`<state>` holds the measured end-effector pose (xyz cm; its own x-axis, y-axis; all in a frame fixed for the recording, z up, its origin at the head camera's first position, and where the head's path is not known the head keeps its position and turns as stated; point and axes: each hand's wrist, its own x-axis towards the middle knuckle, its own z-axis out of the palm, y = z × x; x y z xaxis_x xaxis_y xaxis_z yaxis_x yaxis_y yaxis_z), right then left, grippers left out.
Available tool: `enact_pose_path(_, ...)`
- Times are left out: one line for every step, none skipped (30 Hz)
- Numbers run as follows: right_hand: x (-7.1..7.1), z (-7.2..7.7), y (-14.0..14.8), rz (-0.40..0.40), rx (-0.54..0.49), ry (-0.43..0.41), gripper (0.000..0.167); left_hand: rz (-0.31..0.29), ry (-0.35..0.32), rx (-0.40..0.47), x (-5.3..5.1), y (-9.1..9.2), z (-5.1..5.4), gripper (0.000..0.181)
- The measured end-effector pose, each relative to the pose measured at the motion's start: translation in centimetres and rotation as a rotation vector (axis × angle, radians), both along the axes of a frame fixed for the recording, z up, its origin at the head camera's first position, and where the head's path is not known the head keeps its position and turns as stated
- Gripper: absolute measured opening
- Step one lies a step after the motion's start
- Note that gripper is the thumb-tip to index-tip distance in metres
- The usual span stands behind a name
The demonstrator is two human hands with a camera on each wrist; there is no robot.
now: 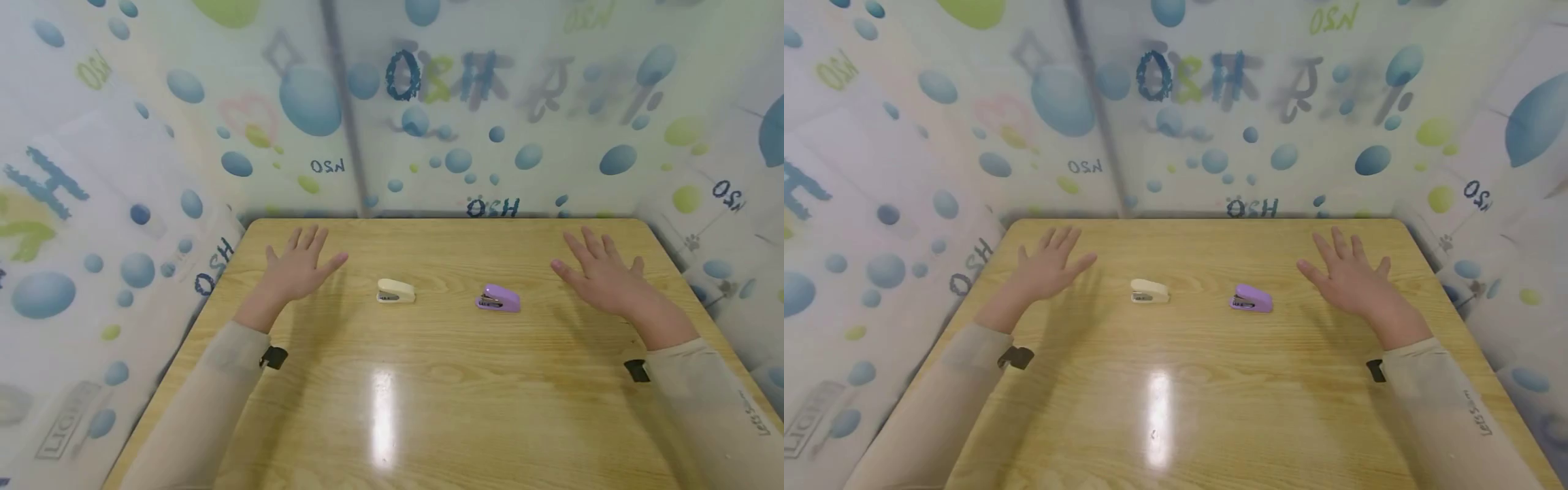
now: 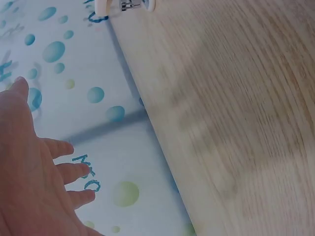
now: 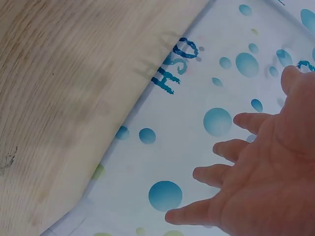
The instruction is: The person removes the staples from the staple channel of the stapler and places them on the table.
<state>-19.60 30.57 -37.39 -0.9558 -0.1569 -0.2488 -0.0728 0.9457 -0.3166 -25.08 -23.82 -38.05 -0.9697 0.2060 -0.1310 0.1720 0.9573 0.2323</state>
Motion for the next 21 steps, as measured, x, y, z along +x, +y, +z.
enact_pose_path(0.0,0.1,0.0,-0.002,-0.002,0.000,0.093,-0.001,-0.003,0.002,0.0,0.1,0.2,0.108)
enact_pose_path(0.0,0.1,-0.1,-0.001,-0.003,-0.001,0.093,-0.002,-0.006,0.002,0.0,0.2,0.3,0.108)
enact_pose_path(0.0,0.2,-0.2,-0.001,-0.005,-0.002,0.093,-0.005,-0.008,-0.001,0.1,0.3,0.4,0.108)
enact_pose_path(0.0,0.2,-0.3,0.001,-0.005,0.000,0.093,-0.009,-0.009,-0.002,0.2,0.5,0.4,0.108)
enact_pose_path(0.1,0.3,-0.4,0.004,-0.004,0.000,0.093,-0.015,-0.007,-0.004,0.3,0.8,0.5,0.108)
enact_pose_path(0.1,0.3,-0.6,0.008,-0.006,0.001,0.093,-0.024,-0.006,-0.003,0.4,1.1,0.4,0.108)
enact_pose_path(0.1,0.4,-0.8,0.012,-0.012,0.002,0.093,-0.033,-0.007,0.002,0.6,1.6,0.5,0.107)
enact_pose_path(0.0,0.5,-1.1,0.019,-0.017,0.005,0.093,-0.045,-0.005,0.002,0.7,2.2,0.5,0.107)
enact_pose_path(-0.1,0.5,-1.5,0.025,-0.024,0.009,0.093,-0.059,-0.001,0.006,0.9,2.8,0.6,0.106)
enact_pose_path(-0.1,0.6,-1.8,0.031,-0.029,0.014,0.094,-0.076,0.001,0.013,1.0,3.5,0.7,0.105)
enact_pose_path(-0.2,0.8,-2.2,0.038,-0.040,0.018,0.094,-0.094,0.003,0.021,1.1,4.4,0.9,0.104)
enact_pose_path(-0.4,0.9,-2.7,0.045,-0.051,0.022,0.094,-0.112,0.004,0.033,1.2,5.2,1.1,0.102)
enact_pose_path(-0.5,1.0,-3.1,0.051,-0.059,0.026,0.094,-0.129,0.007,0.045,1.3,6.1,1.3,0.101)
enact_pose_path(-0.6,1.1,-3.6,0.057,-0.061,0.030,0.094,-0.148,0.016,0.050,1.4,7.1,1.5,0.099)
enact_pose_path(-0.7,1.2,-4.0,0.062,-0.066,0.033,0.094,-0.167,0.018,0.060,1.4,8.0,1.6,0.098)
enact_pose_path(-0.8,1.3,-4.4,0.065,-0.071,0.033,0.094,-0.186,0.023,0.065,1.4,8.9,1.7,0.097)
enact_pose_path(-0.9,1.3,-4.8,0.069,-0.076,0.033,0.094,-0.204,0.026,0.074,1.5,9.9,1.8,0.096)
enact_pose_path(-1.0,1.3,-5.1,0.073,-0.078,0.034,0.094,-0.222,0.030,0.077,1.4,10.8,1.7,0.096)
enact_pose_path(-1.1,1.3,-5.5,0.075,-0.080,0.034,0.093,-0.238,0.032,0.083,1.4,11.6,1.7,0.096)
enact_pose_path(-1.1,1.3,-5.9,0.078,-0.082,0.035,0.093,-0.255,0.031,0.085,1.3,12.5,1.5,0.095)
enact_pose_path(-1.1,1.2,-6.2,0.079,-0.089,0.035,0.092,-0.268,0.026,0.090,1.3,13.3,1.3,0.096)
